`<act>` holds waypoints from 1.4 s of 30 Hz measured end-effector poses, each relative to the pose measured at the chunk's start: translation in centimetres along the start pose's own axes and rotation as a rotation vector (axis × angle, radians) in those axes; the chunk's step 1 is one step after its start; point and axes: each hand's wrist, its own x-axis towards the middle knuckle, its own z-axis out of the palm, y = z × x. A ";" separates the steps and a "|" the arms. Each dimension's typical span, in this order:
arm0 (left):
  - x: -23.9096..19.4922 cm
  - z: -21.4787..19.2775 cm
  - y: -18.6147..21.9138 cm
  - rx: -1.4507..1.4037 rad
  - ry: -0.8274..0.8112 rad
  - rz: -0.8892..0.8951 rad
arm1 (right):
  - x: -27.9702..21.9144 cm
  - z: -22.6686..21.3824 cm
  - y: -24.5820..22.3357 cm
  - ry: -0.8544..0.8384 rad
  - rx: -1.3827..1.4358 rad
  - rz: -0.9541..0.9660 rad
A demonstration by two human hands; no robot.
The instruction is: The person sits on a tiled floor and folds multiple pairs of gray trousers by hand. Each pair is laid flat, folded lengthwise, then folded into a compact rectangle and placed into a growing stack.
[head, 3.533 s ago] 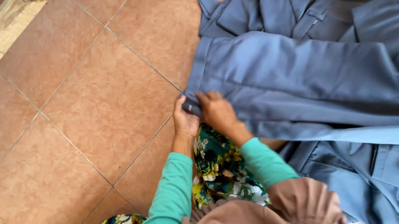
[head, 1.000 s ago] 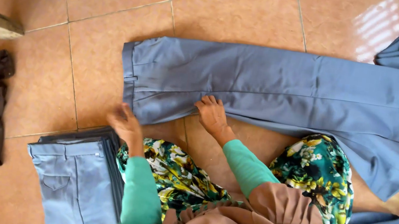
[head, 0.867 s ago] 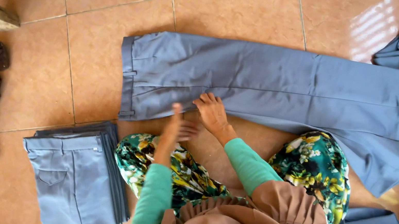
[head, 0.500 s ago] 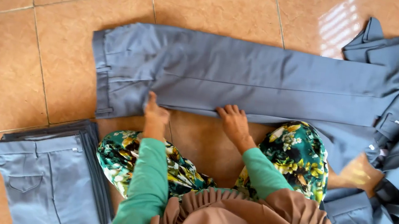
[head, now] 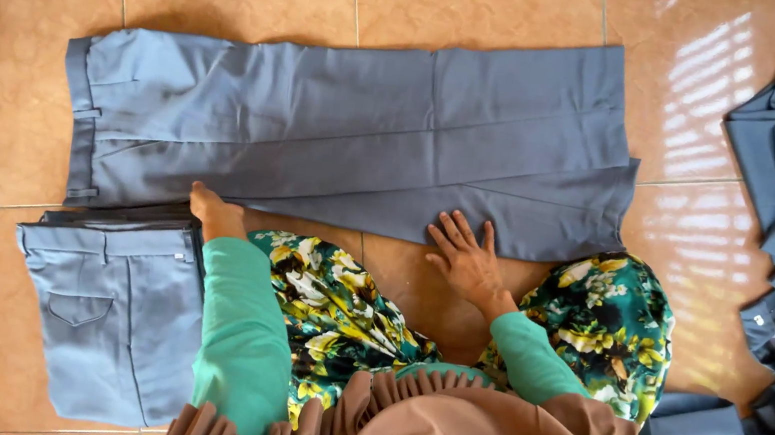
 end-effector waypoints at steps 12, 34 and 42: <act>-7.3 1.4 -20.1 0.515 -0.311 -0.367 | 10.1 3.4 10.3 0.409 1.714 1.159; -14.1 -0.5 -10.8 0.358 -0.455 -0.449 | -0.5 -0.9 8.5 1.003 1.624 1.118; -11.5 -1.9 -14.6 0.617 -0.373 -0.375 | -3.1 8.4 18.1 1.007 2.023 1.264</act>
